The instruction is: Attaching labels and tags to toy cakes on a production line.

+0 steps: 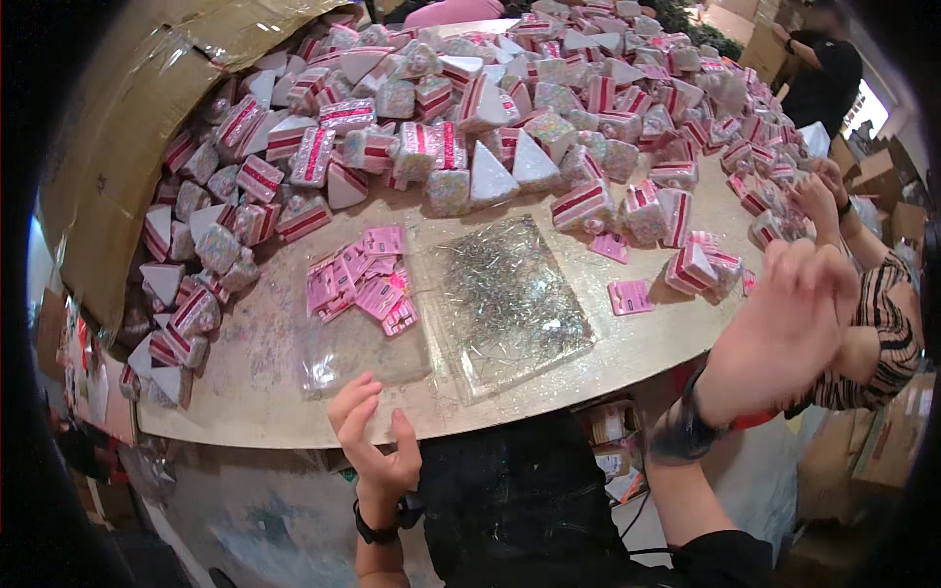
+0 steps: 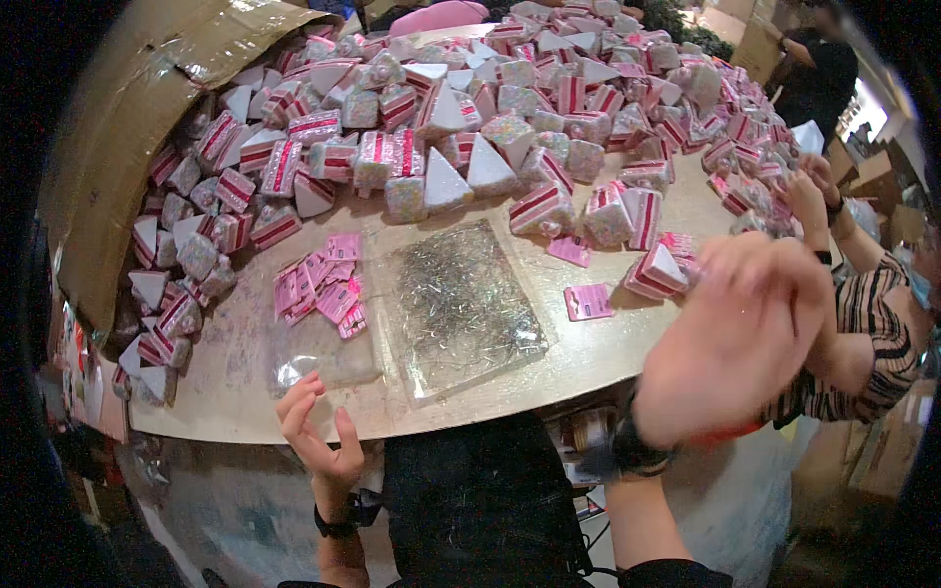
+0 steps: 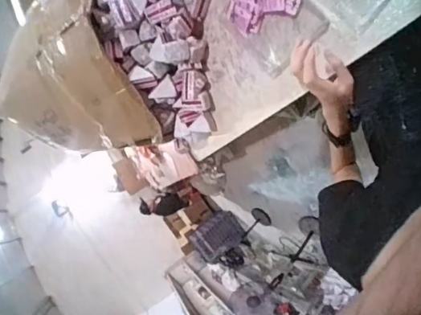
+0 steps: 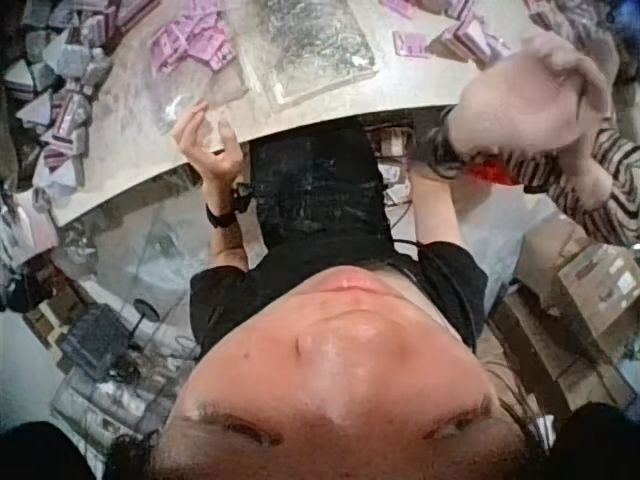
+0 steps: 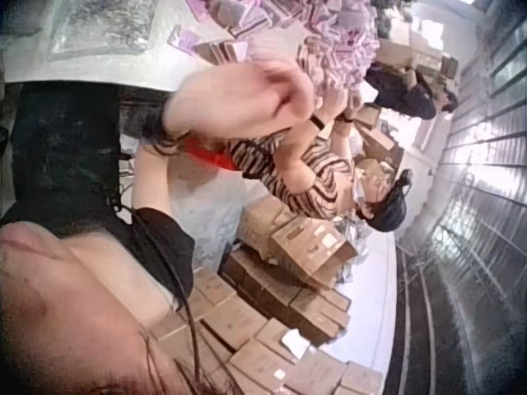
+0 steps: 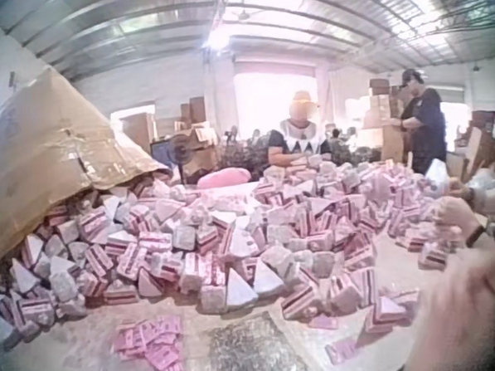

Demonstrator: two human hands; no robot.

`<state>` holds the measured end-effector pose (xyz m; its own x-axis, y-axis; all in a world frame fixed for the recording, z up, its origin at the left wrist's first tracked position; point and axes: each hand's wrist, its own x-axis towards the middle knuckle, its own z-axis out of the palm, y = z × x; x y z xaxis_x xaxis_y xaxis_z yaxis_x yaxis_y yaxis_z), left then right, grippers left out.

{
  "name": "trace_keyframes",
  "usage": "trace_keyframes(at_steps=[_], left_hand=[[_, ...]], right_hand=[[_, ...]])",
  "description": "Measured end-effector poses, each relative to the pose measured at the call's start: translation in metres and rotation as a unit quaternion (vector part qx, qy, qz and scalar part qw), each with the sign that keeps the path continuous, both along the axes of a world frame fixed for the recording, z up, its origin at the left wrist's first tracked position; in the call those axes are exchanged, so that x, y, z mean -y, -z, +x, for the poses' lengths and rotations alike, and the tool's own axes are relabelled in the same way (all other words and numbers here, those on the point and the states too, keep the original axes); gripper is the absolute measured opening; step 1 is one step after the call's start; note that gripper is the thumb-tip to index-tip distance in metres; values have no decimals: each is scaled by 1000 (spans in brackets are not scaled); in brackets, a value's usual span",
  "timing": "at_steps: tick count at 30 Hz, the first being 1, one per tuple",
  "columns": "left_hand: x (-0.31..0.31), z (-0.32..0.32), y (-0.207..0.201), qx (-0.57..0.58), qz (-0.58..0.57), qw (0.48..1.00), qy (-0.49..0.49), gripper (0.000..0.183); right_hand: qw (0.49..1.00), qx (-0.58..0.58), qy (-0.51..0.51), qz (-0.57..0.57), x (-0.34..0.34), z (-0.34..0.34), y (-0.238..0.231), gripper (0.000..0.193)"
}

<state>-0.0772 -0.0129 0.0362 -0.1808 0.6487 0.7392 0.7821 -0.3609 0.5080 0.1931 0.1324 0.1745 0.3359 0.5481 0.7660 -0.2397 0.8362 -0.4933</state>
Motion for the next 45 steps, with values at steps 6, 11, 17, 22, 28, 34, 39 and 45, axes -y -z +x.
trace_keyframes(at_steps=[6,11,17,22,28,34,39,45], left_hand=[[-4,-6,13,38,-2,999,-26,43],[-8,-11,28,81,7,996,-24,38],[1,-16,37,236,63,967,-68,28],[-2,-12,35,262,56,958,-98,26],[1,-16,40,286,57,951,-100,27],[-3,-11,35,266,52,958,-92,26],[-6,-8,37,284,44,954,-83,27],[2,-14,40,293,23,949,-117,27]], right_hand=[[810,-192,-553,-5,116,7,-9,16],[585,-195,-787,0,83,-33,-27,18],[686,-134,-714,41,71,-58,-23,19],[720,-62,-687,72,58,-59,-17,19],[743,20,-659,117,42,-80,-5,19],[768,108,-611,157,38,-83,3,20],[787,184,-562,177,60,-5,20,20],[793,64,-599,-91,53,-16,90,17]])
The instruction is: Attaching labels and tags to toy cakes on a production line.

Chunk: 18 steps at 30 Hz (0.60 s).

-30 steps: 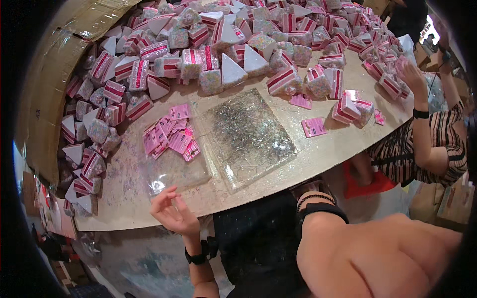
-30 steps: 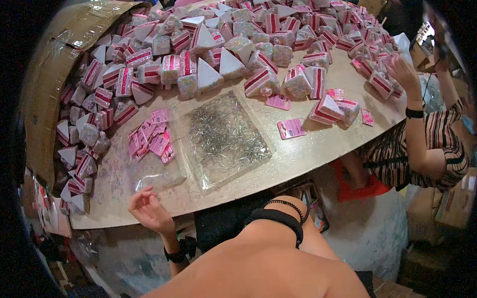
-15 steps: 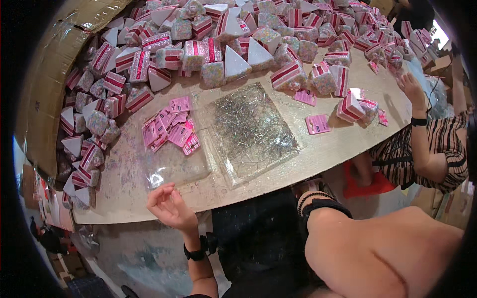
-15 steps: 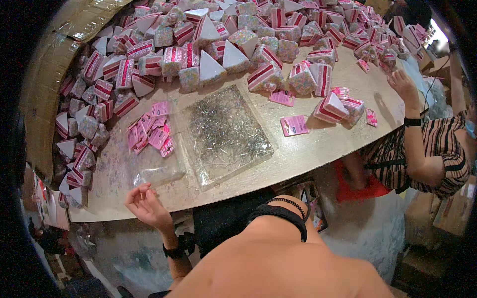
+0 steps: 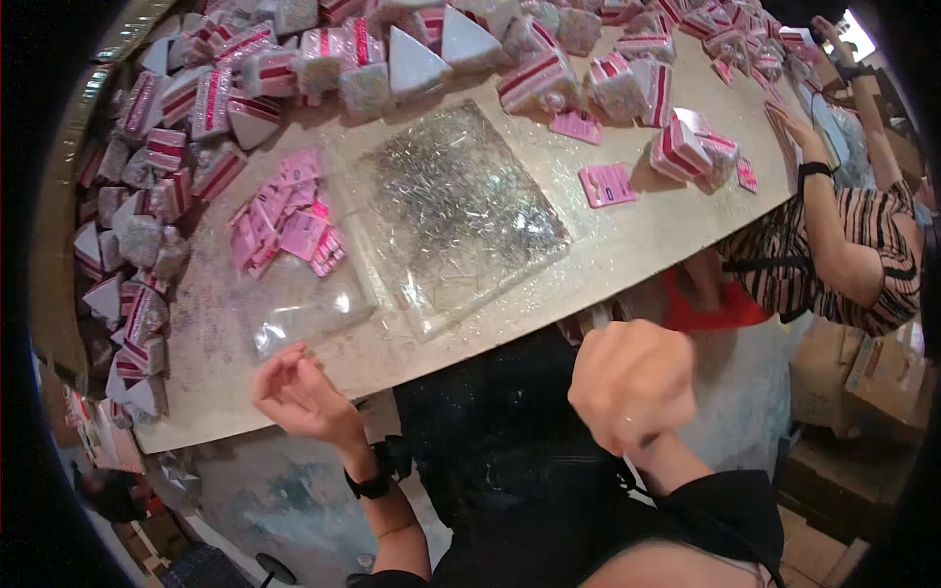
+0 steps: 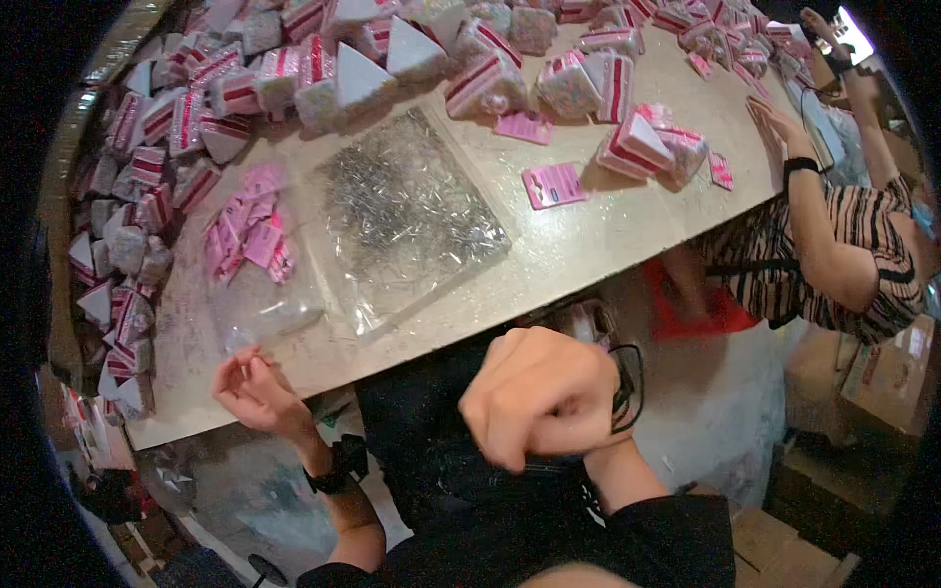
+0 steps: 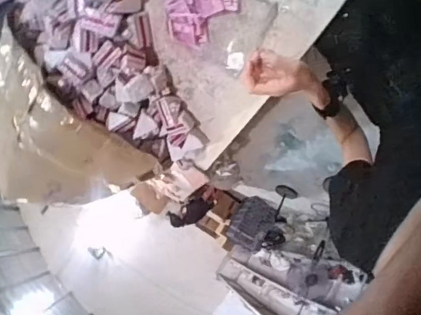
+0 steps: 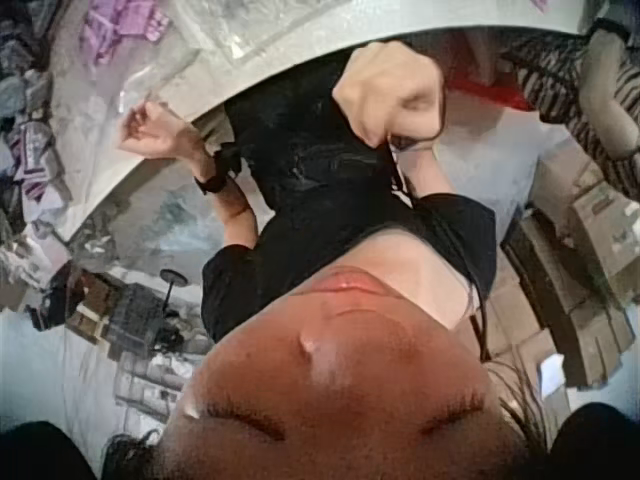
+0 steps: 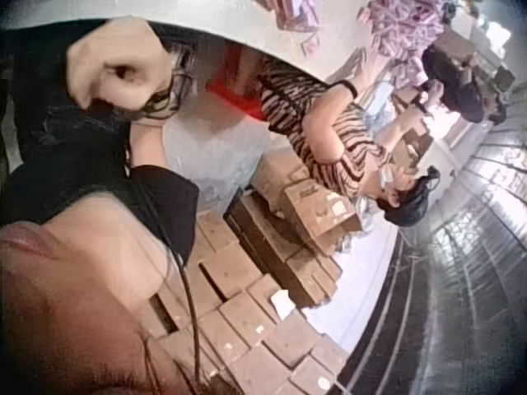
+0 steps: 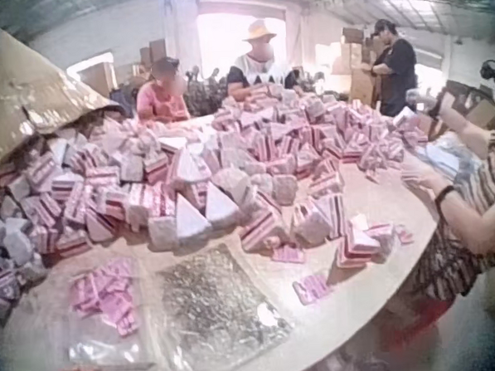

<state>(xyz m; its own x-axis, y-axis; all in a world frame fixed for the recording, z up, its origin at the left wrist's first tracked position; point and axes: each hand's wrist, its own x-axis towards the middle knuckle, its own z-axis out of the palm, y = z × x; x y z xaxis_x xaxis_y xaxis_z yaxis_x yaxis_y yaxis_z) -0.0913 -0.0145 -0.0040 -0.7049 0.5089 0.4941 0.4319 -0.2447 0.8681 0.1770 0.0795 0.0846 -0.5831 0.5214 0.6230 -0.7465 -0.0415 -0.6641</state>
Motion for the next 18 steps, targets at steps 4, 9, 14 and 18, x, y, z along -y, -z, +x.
trace_keyframes(at_steps=[4,9,14,18], left_hand=[[-6,9,-6,-20,10,1000,12,28],[-9,11,0,-175,-17,983,-45,27],[-6,9,1,-224,-26,971,-75,28],[-4,10,1,-255,-60,959,-109,25]], right_hand=[[899,392,-190,-40,-14,96,95,24],[679,431,317,-503,41,172,340,18],[640,560,325,-413,84,183,456,25],[628,688,255,-259,94,148,459,28]])
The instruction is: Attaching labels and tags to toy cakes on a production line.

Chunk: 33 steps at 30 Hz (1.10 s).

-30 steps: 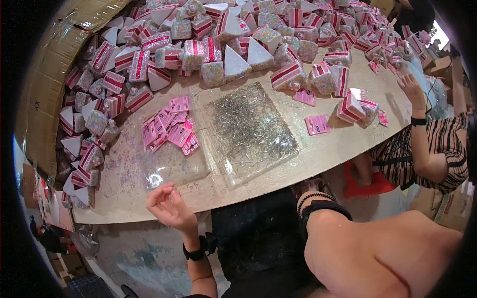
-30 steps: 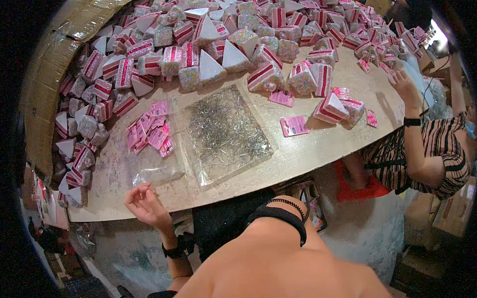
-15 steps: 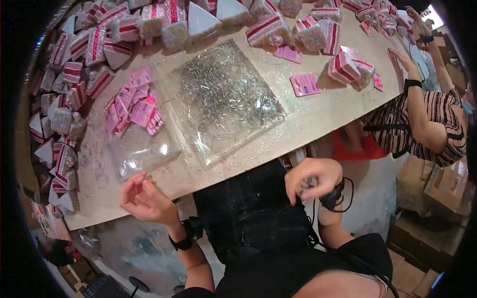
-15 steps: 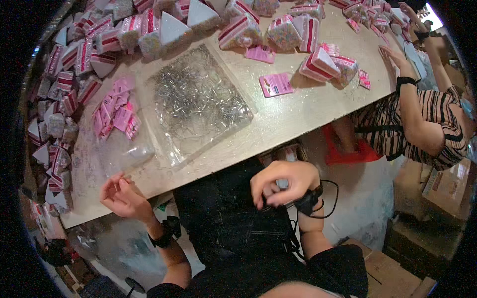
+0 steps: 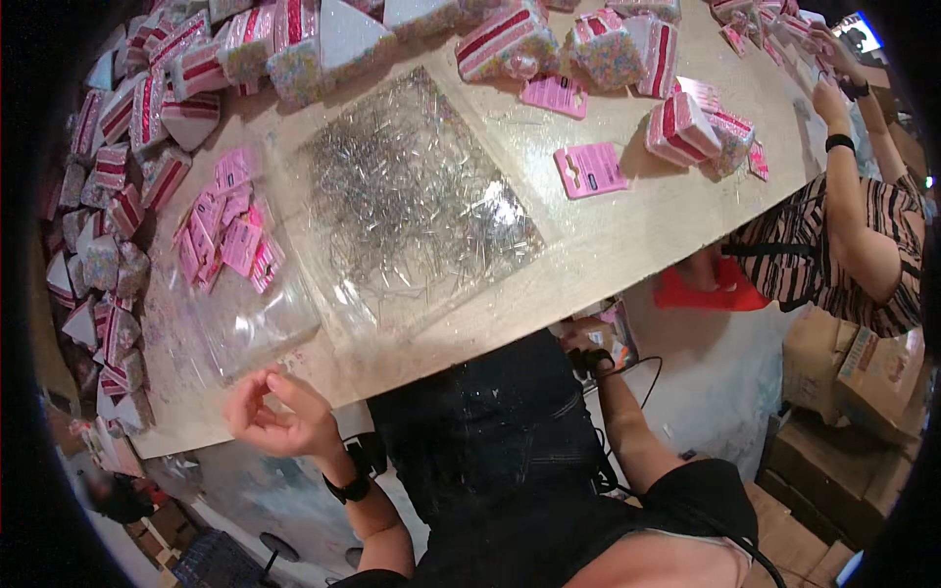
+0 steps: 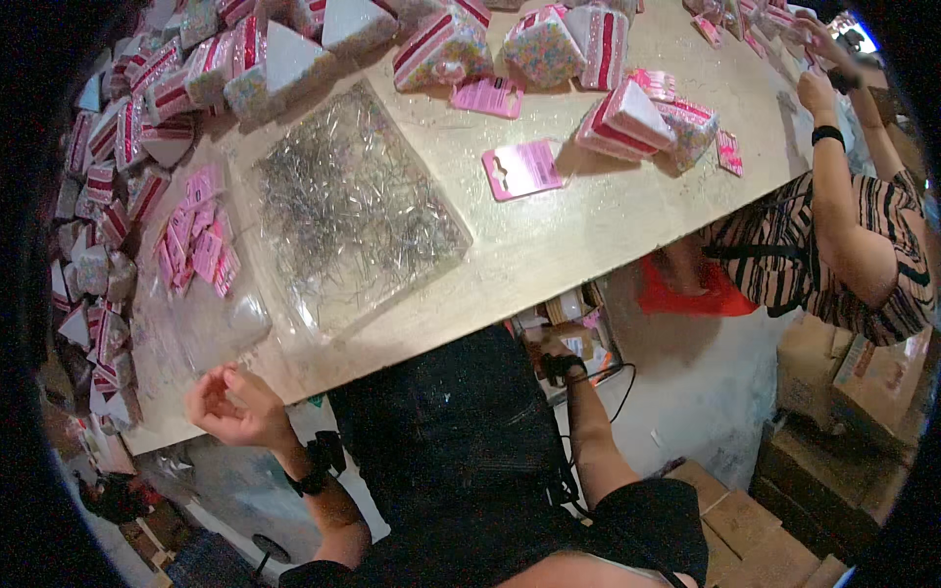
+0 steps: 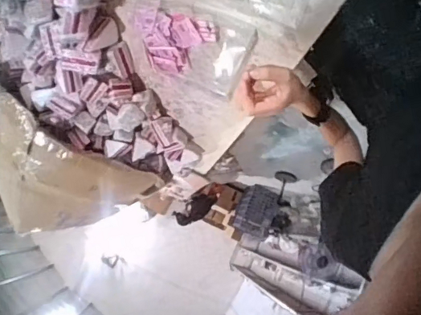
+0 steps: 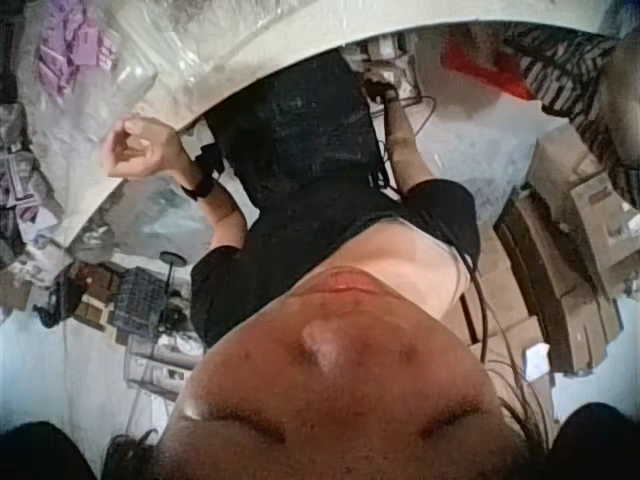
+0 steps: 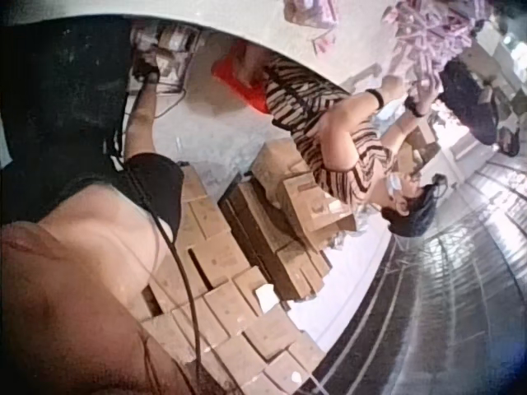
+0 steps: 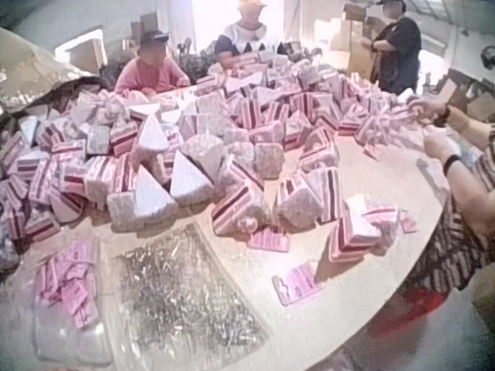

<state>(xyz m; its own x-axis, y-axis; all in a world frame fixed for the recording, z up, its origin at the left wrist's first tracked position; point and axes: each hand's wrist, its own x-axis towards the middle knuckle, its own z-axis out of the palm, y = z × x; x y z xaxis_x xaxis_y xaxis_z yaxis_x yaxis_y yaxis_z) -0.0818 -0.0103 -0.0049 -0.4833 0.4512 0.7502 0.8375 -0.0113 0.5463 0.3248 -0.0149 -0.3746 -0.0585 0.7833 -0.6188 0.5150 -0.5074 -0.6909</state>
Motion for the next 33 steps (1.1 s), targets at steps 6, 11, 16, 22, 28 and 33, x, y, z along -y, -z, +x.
trace_keyframes(at_steps=[6,11,16,22,28,33], left_hand=[[-4,3,6,-42,-15,998,-35,17],[-4,7,-6,-47,-34,997,-56,16],[-13,13,-9,-26,-47,998,-35,14],[-10,15,-10,-3,-51,998,-26,13],[-8,14,-17,-36,-47,998,-4,13],[-11,9,-10,-41,-49,998,-9,17]], right_hand=[[977,72,-164,119,-7,-3,-4,37],[903,113,-278,308,-85,-51,-213,35],[853,-229,-466,58,-120,-57,-391,21],[453,-805,-375,84,-179,-90,-430,15],[809,64,-244,532,-204,-131,-461,12],[817,36,-283,501,-206,-160,-462,18]])
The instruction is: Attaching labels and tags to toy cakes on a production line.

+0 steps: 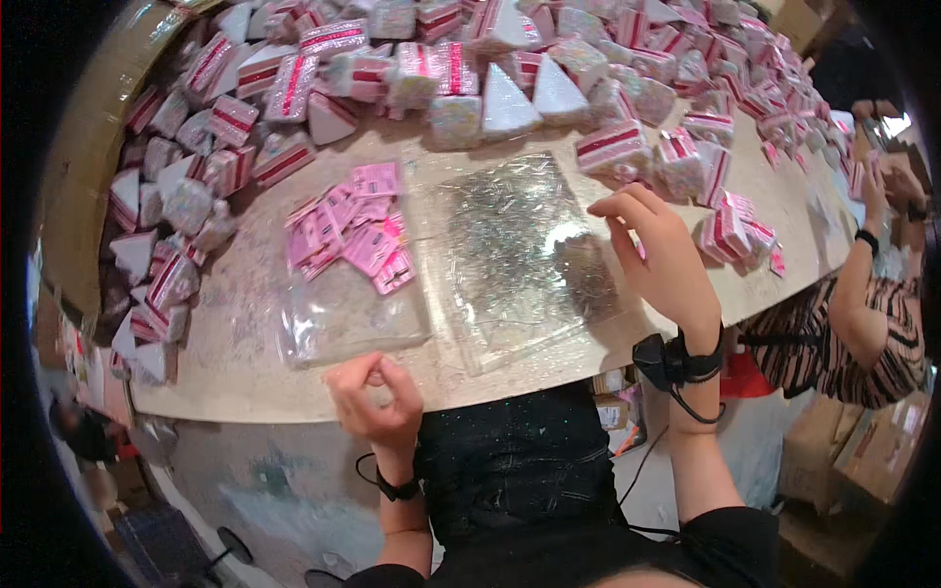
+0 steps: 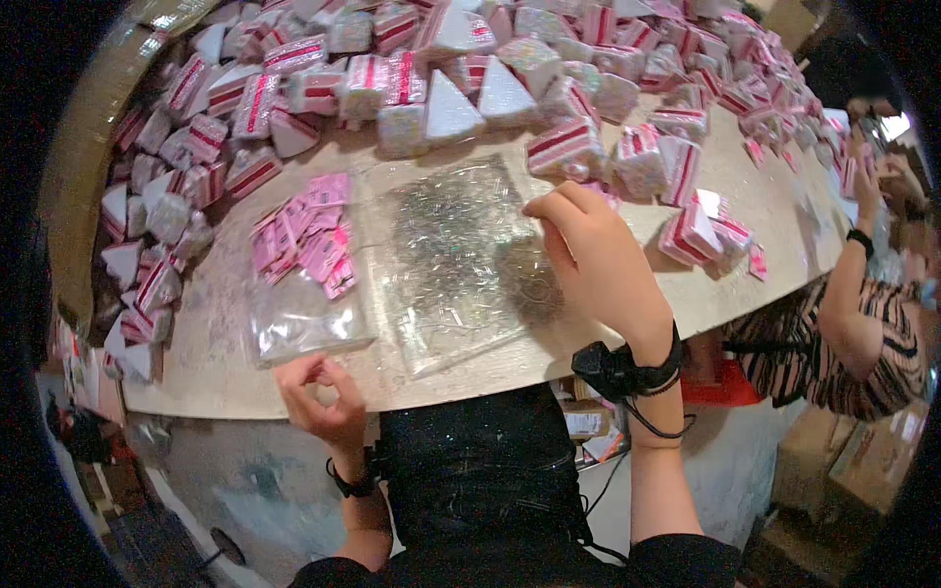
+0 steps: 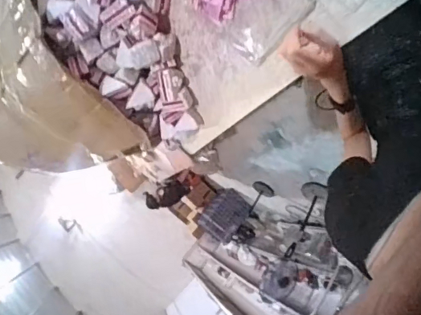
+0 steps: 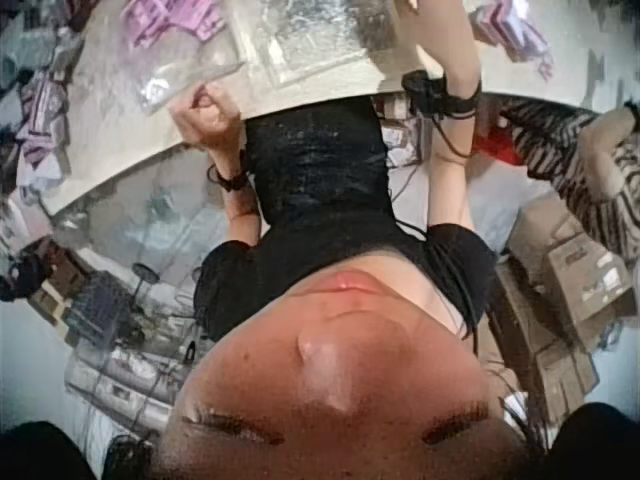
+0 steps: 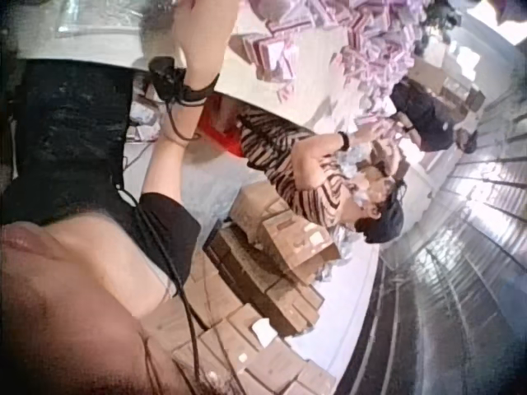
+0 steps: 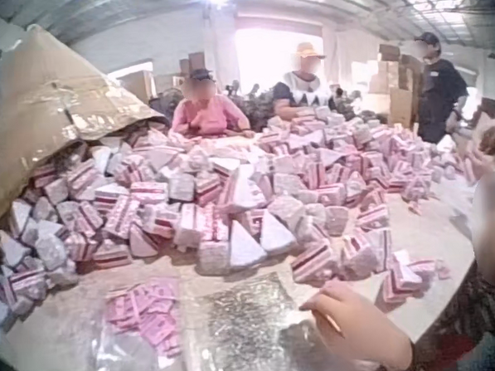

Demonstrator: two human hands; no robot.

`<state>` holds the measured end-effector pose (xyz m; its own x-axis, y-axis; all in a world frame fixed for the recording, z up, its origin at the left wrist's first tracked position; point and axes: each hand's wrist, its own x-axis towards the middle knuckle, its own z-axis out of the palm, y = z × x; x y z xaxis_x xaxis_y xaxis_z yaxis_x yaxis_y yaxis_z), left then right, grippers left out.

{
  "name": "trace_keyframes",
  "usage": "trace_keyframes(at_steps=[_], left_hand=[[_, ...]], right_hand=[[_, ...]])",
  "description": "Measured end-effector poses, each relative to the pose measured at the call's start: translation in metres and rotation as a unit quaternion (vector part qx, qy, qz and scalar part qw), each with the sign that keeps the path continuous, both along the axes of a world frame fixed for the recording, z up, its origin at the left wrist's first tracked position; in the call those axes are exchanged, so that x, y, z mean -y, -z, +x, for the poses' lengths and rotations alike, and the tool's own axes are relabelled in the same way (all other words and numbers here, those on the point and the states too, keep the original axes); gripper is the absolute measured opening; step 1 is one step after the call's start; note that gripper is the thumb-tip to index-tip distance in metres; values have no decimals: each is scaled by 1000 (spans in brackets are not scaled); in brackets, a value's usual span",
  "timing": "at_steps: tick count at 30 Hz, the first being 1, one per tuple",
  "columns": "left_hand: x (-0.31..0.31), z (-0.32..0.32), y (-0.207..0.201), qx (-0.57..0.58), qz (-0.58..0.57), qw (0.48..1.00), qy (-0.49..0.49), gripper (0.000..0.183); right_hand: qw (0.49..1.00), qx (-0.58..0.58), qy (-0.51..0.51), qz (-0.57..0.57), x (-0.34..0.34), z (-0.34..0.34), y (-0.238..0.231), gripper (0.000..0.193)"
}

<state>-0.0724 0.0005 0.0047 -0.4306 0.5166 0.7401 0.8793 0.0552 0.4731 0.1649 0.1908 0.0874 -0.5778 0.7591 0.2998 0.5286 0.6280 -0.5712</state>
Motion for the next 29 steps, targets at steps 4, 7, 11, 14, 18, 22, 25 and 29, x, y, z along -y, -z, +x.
trace_keyframes(at_steps=[4,7,11,14,18,22,25,29], left_hand=[[0,-3,-3,10,-10,1000,20,17],[-1,-2,-2,5,-17,999,37,16],[-1,-1,-5,8,-11,999,36,22],[0,1,-4,8,-15,999,30,21],[3,1,-6,7,-29,999,25,19],[-2,0,-5,1,-30,999,30,19],[1,-1,-9,-6,-35,999,30,19],[2,-4,-12,8,-28,997,70,19]], right_hand=[[984,87,-150,43,-2,-36,-11,32],[961,161,-217,58,-23,-47,1,35],[936,220,-274,5,-42,-63,-10,35],[943,130,-303,-45,-44,-56,-5,28],[951,0,-300,-72,-43,-52,0,16],[958,-37,-285,-4,-43,-47,-12,16],[955,-184,-216,-89,-44,-40,-15,15],[962,-131,-184,-155,-61,-35,-9,12]])
